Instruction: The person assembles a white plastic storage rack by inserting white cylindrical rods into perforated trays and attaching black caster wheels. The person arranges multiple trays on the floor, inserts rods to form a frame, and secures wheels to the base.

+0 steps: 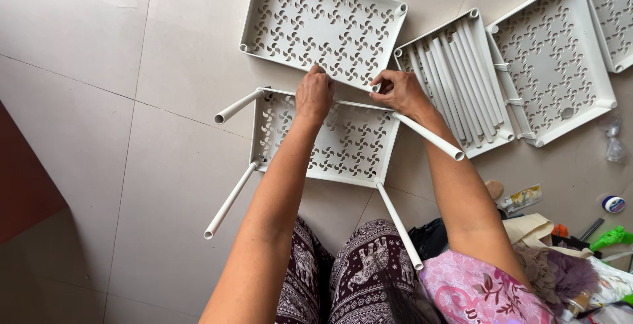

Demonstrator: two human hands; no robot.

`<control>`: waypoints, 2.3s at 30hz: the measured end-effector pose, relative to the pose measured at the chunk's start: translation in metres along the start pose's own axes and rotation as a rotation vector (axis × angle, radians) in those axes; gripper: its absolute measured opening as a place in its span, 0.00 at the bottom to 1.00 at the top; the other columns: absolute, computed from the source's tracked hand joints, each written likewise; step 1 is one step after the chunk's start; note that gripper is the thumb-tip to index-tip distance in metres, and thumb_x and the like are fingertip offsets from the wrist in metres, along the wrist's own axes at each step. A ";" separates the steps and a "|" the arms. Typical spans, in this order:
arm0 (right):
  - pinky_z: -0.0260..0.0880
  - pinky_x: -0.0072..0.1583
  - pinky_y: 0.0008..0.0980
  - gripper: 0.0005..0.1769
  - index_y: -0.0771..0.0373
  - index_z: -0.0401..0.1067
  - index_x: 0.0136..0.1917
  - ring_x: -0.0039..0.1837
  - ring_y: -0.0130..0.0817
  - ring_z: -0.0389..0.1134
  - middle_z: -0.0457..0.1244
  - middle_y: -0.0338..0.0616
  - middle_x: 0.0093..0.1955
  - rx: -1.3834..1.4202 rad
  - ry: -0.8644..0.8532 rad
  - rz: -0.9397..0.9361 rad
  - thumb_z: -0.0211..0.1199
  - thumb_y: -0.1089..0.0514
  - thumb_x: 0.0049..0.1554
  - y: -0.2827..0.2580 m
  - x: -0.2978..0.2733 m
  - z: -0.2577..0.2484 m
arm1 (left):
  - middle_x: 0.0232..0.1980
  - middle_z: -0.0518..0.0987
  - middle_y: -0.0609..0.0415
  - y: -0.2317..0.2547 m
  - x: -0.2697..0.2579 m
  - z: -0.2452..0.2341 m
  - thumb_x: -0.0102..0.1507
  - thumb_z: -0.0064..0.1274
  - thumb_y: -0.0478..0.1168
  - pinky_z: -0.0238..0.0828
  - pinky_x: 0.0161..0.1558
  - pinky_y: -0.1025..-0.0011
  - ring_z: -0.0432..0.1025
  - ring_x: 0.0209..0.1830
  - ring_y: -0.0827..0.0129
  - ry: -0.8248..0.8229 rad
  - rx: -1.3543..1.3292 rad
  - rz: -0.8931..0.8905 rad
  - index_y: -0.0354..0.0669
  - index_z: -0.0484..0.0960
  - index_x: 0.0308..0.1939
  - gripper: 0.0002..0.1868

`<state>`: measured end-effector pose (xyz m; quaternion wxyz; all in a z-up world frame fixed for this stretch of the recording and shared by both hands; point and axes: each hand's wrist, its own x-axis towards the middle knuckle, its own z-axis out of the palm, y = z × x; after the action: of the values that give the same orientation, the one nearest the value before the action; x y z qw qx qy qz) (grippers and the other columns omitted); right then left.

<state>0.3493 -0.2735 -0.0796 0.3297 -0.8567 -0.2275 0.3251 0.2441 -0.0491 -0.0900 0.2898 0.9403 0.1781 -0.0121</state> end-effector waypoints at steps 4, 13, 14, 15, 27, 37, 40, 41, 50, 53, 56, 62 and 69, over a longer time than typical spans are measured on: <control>0.77 0.52 0.28 0.12 0.59 0.79 0.50 0.45 0.28 0.75 0.73 0.40 0.42 0.038 0.077 -0.037 0.74 0.58 0.52 -0.014 -0.011 -0.018 | 0.43 0.81 0.51 0.014 -0.007 -0.027 0.62 0.53 0.31 0.75 0.45 0.58 0.77 0.43 0.55 0.122 -0.126 0.105 0.39 0.83 0.37 0.04; 0.78 0.53 0.27 0.11 0.57 0.80 0.51 0.46 0.27 0.75 0.73 0.39 0.43 -0.021 0.191 -0.117 0.74 0.59 0.53 -0.039 -0.051 -0.047 | 0.42 0.80 0.56 0.040 -0.027 -0.048 0.67 0.53 0.42 0.77 0.37 0.65 0.77 0.35 0.64 0.203 -0.118 0.177 0.46 0.81 0.44 0.06; 0.78 0.53 0.27 0.11 0.57 0.80 0.51 0.46 0.26 0.75 0.73 0.38 0.43 -0.025 0.200 -0.119 0.74 0.59 0.54 -0.041 -0.054 -0.049 | 0.41 0.80 0.57 0.045 -0.029 -0.053 0.67 0.54 0.43 0.77 0.37 0.65 0.77 0.35 0.66 0.185 -0.136 0.159 0.47 0.82 0.42 0.06; 0.78 0.52 0.27 0.12 0.57 0.80 0.53 0.46 0.27 0.75 0.73 0.39 0.45 -0.008 0.223 -0.147 0.74 0.58 0.54 -0.043 -0.057 -0.052 | 0.41 0.81 0.58 0.051 -0.031 -0.060 0.67 0.55 0.43 0.77 0.36 0.65 0.77 0.35 0.67 0.169 -0.153 0.139 0.48 0.82 0.41 0.06; 0.78 0.53 0.31 0.18 0.66 0.69 0.68 0.48 0.30 0.71 0.69 0.45 0.50 0.829 0.640 -0.240 0.64 0.58 0.67 -0.097 -0.173 -0.106 | 0.32 0.77 0.60 0.115 -0.038 -0.169 0.72 0.48 0.53 0.70 0.36 0.71 0.71 0.32 0.73 0.508 -0.709 0.011 0.42 0.79 0.39 0.18; 0.75 0.53 0.31 0.09 0.65 0.72 0.60 0.49 0.30 0.70 0.67 0.43 0.48 1.125 0.861 -0.311 0.62 0.60 0.68 -0.111 -0.286 -0.049 | 0.41 0.77 0.59 0.124 -0.116 -0.232 0.75 0.34 0.54 0.69 0.48 0.73 0.68 0.41 0.79 0.364 -1.453 0.038 0.36 0.75 0.52 0.24; 0.75 0.57 0.31 0.07 0.64 0.73 0.59 0.52 0.31 0.70 0.68 0.42 0.51 1.168 0.876 -0.422 0.61 0.61 0.69 -0.135 -0.316 -0.039 | 0.42 0.79 0.59 0.129 -0.159 -0.256 0.74 0.32 0.53 0.68 0.49 0.73 0.69 0.41 0.77 0.316 -1.618 -0.064 0.37 0.76 0.52 0.24; 0.75 0.58 0.30 0.06 0.64 0.73 0.59 0.54 0.31 0.70 0.68 0.42 0.52 1.177 0.870 -0.457 0.61 0.61 0.69 -0.144 -0.325 -0.033 | 0.42 0.79 0.59 0.127 -0.175 -0.260 0.73 0.32 0.52 0.69 0.50 0.73 0.70 0.41 0.77 0.325 -1.648 -0.088 0.38 0.76 0.51 0.23; 0.78 0.55 0.31 0.08 0.61 0.75 0.56 0.52 0.30 0.73 0.70 0.43 0.51 0.911 0.665 -0.320 0.58 0.59 0.66 -0.216 -0.328 0.011 | 0.34 0.66 0.64 0.071 -0.252 -0.279 0.78 0.38 0.44 0.60 0.42 0.74 0.56 0.34 0.77 0.334 -1.895 -0.096 0.44 0.72 0.39 0.15; 0.78 0.55 0.32 0.10 0.65 0.74 0.58 0.50 0.32 0.72 0.69 0.46 0.50 0.953 0.612 -0.302 0.58 0.58 0.68 -0.223 -0.331 0.027 | 0.34 0.64 0.63 0.068 -0.272 -0.284 0.77 0.40 0.42 0.58 0.41 0.73 0.56 0.34 0.77 0.309 -1.928 -0.134 0.45 0.72 0.41 0.11; 0.78 0.54 0.32 0.14 0.65 0.72 0.60 0.51 0.33 0.74 0.69 0.46 0.51 1.014 0.504 -0.189 0.54 0.55 0.67 -0.229 -0.331 0.035 | 0.37 0.65 0.61 0.081 -0.284 -0.291 0.74 0.36 0.51 0.60 0.41 0.73 0.57 0.33 0.76 0.324 -1.993 -0.194 0.47 0.73 0.44 0.15; 0.76 0.60 0.38 0.30 0.65 0.64 0.68 0.59 0.37 0.71 0.66 0.48 0.60 1.179 0.388 -0.186 0.48 0.41 0.65 -0.237 -0.342 0.036 | 0.51 0.71 0.58 0.098 -0.316 -0.270 0.73 0.42 0.49 0.70 0.50 0.70 0.66 0.47 0.69 0.189 -1.719 0.071 0.48 0.78 0.48 0.13; 0.70 0.68 0.45 0.46 0.67 0.55 0.77 0.71 0.40 0.65 0.62 0.50 0.71 1.492 0.452 -0.367 0.47 0.29 0.63 -0.197 -0.377 0.036 | 0.47 0.71 0.55 0.099 -0.351 -0.210 0.55 0.67 0.49 0.72 0.48 0.68 0.65 0.48 0.63 0.228 -0.418 0.494 0.50 0.85 0.34 0.11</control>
<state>0.0312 -0.3527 0.1941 0.9020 -0.4042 -0.0152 0.1507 -0.0678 -0.1248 0.1827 0.4484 0.8707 -0.0251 0.2004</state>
